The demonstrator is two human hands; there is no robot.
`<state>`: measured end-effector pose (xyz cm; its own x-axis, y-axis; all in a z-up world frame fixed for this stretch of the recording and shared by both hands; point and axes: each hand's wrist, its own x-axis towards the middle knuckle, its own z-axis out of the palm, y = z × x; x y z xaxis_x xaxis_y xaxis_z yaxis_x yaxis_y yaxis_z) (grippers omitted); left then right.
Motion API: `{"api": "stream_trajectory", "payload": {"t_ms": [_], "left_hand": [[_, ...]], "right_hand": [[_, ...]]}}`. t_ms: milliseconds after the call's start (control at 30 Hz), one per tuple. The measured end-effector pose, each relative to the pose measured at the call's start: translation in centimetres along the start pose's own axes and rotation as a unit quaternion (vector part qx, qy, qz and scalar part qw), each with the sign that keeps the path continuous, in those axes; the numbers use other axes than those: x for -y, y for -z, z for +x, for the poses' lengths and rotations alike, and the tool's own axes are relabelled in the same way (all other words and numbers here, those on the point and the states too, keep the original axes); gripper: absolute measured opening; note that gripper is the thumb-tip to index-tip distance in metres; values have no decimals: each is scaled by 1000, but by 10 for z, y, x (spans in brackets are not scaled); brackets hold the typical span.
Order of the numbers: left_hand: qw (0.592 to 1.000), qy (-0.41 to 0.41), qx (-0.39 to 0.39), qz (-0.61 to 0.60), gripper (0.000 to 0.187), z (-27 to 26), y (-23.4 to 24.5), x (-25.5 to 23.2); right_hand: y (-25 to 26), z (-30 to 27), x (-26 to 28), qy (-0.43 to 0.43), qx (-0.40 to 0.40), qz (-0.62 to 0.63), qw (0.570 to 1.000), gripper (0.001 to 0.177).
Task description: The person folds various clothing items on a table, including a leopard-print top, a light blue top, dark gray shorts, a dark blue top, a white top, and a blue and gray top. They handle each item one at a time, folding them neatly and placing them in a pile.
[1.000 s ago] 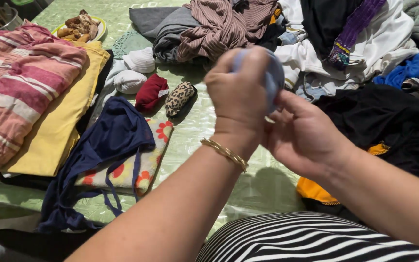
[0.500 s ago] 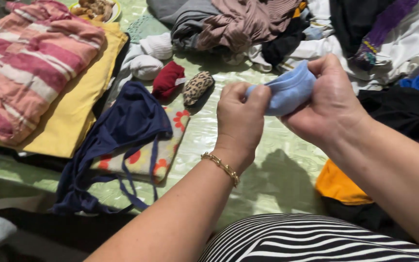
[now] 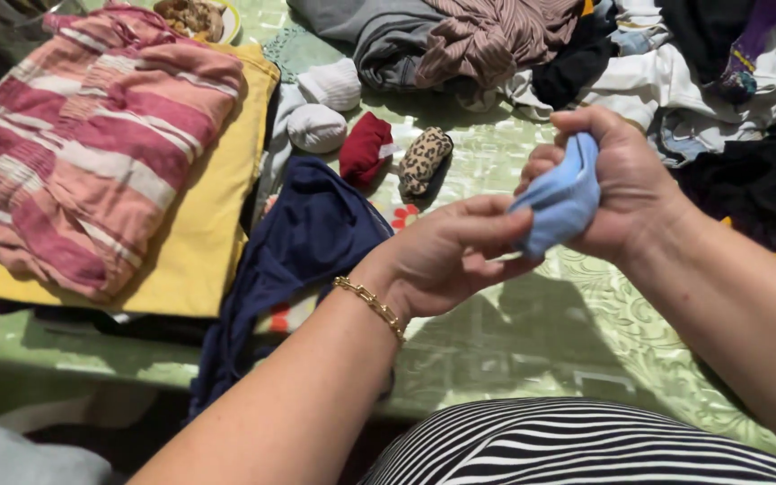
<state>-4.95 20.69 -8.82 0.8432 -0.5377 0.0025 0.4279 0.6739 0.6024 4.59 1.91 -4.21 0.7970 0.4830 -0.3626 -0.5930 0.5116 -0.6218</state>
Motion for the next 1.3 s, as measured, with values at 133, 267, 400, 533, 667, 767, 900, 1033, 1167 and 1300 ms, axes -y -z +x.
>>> {"api": "stream_trajectory", "payload": {"t_ms": [133, 267, 400, 533, 667, 767, 900, 1033, 1167, 1300], "left_hand": [[998, 36, 12, 49, 25, -13, -7, -15], [977, -22, -156, 141, 30, -8, 9, -14], [731, -267, -394, 490, 41, 10, 32, -38], [531, -383, -399, 642, 36, 21, 60, -62], [413, -317, -317, 793, 34, 27, 71, -55], [391, -219, -264, 854, 44, 31, 70, -48], [310, -151, -288, 893, 43, 49, 123, -41], [286, -124, -327, 892, 41, 61, 103, -43], [358, -134, -321, 867, 64, 68, 55, -31], [449, -89, -236, 857, 58, 92, 17, 1]], "right_hand": [[-21, 0, -23, 29, -80, -90, 992, 24], [-45, -2, -36, 54, -164, -200, 964, 27], [-60, -15, -35, 62, -208, -254, 942, 21], [-35, -15, -37, 77, -204, -288, 933, 19], [-11, -23, -37, 74, -165, -310, 933, 23], [3, -31, -34, 67, -179, -315, 930, 23], [28, -41, -22, 79, -220, -364, 901, 23], [86, -57, 8, 136, -274, -443, 842, 26], [135, -84, 31, 234, -448, -583, 636, 53], [219, -96, 49, 228, -589, -619, 468, 94]]}}
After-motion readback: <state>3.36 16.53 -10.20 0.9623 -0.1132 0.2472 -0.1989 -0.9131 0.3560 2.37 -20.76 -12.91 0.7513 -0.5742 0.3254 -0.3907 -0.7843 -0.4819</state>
